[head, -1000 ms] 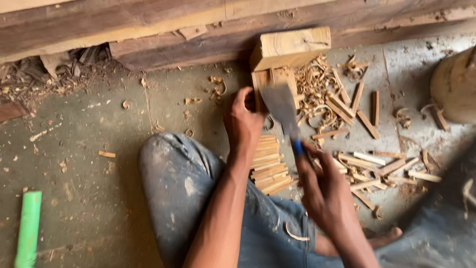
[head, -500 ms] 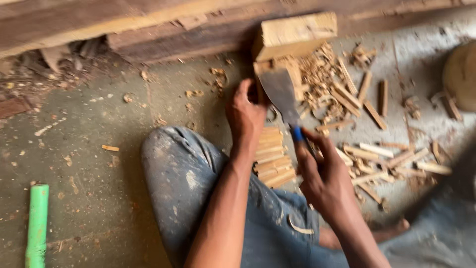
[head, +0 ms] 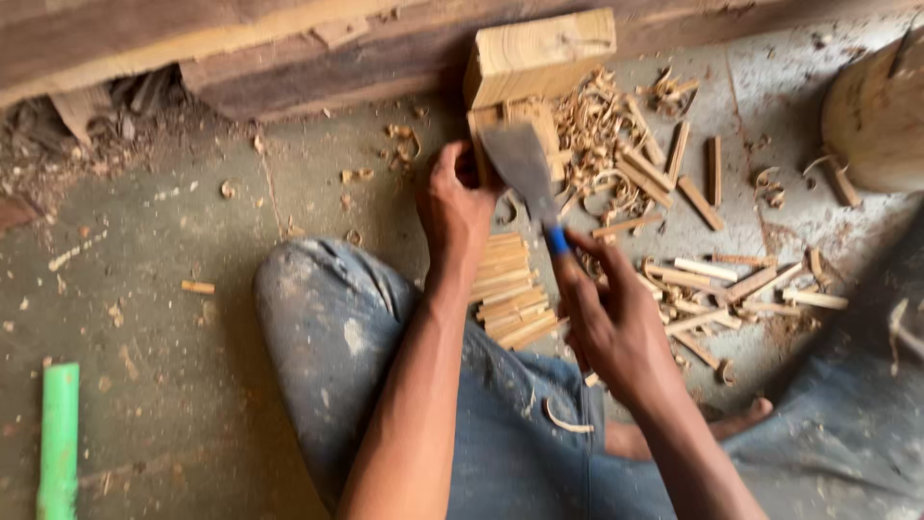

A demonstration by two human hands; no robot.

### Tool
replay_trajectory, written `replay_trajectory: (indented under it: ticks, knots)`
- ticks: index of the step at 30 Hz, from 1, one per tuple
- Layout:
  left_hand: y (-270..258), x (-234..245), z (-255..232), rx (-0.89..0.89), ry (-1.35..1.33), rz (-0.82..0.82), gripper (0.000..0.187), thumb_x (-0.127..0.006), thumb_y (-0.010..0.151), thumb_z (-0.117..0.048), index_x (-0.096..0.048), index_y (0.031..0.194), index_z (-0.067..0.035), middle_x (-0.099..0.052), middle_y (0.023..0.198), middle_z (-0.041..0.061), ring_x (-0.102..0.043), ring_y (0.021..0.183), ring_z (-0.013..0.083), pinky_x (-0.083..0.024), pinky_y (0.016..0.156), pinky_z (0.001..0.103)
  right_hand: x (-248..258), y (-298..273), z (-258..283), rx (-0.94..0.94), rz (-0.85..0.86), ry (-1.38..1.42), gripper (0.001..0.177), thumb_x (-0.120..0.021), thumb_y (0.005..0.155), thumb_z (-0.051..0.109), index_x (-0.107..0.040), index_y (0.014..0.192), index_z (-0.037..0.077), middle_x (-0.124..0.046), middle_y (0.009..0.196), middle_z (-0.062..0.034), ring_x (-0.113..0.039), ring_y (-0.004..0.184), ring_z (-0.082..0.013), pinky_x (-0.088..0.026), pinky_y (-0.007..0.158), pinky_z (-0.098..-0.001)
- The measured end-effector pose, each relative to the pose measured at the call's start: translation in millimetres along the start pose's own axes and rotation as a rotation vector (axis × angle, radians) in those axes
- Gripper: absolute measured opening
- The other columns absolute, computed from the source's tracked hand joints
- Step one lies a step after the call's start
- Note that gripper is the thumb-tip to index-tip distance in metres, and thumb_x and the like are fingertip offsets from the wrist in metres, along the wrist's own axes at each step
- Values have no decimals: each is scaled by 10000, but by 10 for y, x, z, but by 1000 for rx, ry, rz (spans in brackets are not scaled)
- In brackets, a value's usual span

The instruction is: The person uses a chisel to carve and shape small wooden sticks while sitting on a workshop floor. They scrape wood shavings off each stick and place them back among other wooden pieces.

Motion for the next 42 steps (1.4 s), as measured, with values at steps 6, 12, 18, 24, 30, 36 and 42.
replay_trajectory:
  ticks: [6,12,18,24,30,36,42]
  knots:
    - [23,69,-19,132,2,49,644,-815,754,-60,-558,1344,-31,-627,1323,218,-699,1076,311,-624,845,400,-74,155,1,-69,-15,40,480,-521,981,296,-512,1443,167,-571,638,-61,-471,430,-134,-374,372,-323]
    - [84,130,-235,40,90,75,643,-870,744,-133,-600,1318,-30,-702,1261,200,-722,1084,292,-608,918,403,-30,101,108,-90,2,1,495,-536,979,310,-520,1459,192,-589,642,-50,-451,444,-114,-347,382,-304]
    - [2,96,-122,56,-19,52,662,-824,751,-93,-556,1351,-15,-639,1336,206,-704,1118,291,-600,938,387,-144,289,-61,-10,-50,-7,479,-536,1003,293,-517,1464,167,-571,649,-44,-481,469,-102,-365,400,-296]
    - [85,196,-269,59,93,92,630,-860,743,-109,-588,1305,-27,-669,1268,195,-678,1116,306,-566,944,412,-124,196,-295,71,-64,6,449,-548,1014,269,-535,1438,120,-584,665,-15,-476,527,-83,-381,445,-280]
    - [-29,226,-301,24,112,54,607,-784,753,-36,-587,1326,-6,-656,1311,203,-683,1141,304,-584,936,402,-189,180,-244,-37,-66,-133,462,-523,1013,268,-517,1460,151,-560,619,-48,-452,481,-134,-341,438,-331]
    - [8,94,-139,141,-67,60,632,-746,763,-3,-537,1359,-1,-608,1349,217,-685,1135,304,-603,920,395,-116,234,-108,-25,-45,-293,400,-484,1040,304,-528,1408,152,-571,573,-50,-471,473,-149,-357,450,-364]
    - [-43,139,-52,-47,190,-17,580,-646,773,140,-628,1321,-52,-693,1314,184,-699,1172,301,-588,1007,406,-51,-116,-268,-26,-36,-120,518,-543,959,308,-520,1454,158,-586,622,-71,-460,460,-123,-386,409,-320]
Point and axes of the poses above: each hand's wrist, its own y-axis towards the middle knuckle, its own x-axis out of the back of the hand, z = x × y, the point moved 4 cm from there along y, towards the middle knuckle
